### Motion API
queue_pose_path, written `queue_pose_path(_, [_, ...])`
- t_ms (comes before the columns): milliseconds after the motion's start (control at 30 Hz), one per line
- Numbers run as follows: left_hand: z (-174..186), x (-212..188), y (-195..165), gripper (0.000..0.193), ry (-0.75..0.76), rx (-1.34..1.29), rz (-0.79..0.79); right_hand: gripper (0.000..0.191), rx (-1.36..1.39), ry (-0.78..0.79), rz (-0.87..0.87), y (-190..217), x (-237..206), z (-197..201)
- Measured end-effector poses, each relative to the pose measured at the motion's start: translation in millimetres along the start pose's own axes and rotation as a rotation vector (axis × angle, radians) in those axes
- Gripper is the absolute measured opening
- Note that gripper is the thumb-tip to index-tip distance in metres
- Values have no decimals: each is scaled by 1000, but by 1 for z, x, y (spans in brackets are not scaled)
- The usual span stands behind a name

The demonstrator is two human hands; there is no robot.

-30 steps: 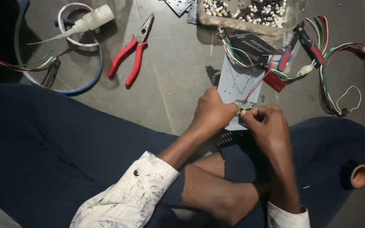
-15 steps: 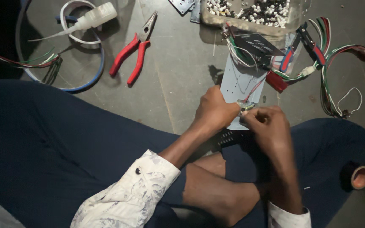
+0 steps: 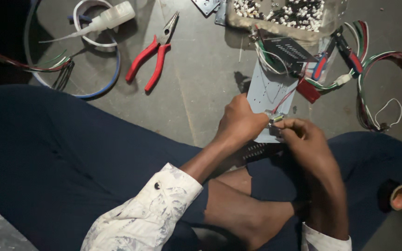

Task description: The person assembles an electrical device by inserting a metal bracket into a metal housing, connecting multiple colored wires to terminals, and securing the bracket with a screwdriver. The person then flips the housing to inspect the front panel.

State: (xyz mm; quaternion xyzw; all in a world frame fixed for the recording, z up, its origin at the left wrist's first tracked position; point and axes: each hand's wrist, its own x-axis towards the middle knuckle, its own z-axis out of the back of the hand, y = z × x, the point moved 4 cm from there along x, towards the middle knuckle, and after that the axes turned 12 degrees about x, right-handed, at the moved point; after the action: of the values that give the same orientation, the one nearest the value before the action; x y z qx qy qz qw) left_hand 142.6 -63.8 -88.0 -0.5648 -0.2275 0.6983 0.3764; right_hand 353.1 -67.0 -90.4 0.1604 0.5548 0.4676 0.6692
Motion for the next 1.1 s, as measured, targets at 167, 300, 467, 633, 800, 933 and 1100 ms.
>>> queue_pose_path(167, [-1,0,0,40,12,11,21,22,-126,-21,197,4,-6,-3])
queue_pose_path(300, [0,-1,-2,41,11,4,11,25,84,-79,41,2,-4,-6])
queue_pose_path(467, [-2,-3,-1,40,43,6,49,24,98,-109,57,4,-6,-7])
queue_pose_path(633, [-1,2,-3,40,-25,21,2,29,39,-79,35,4,-4,-7])
queue_pose_path(800, [-4,2,1,39,-12,39,18,27,-1,-65,118,5,-3,-11])
queue_pose_path(933, [-5,4,0,38,-15,5,12,28,42,-67,97,3,-4,-8])
queue_pose_path(1100, [-4,3,3,35,17,18,60,28,68,-74,71,-3,-3,-10])
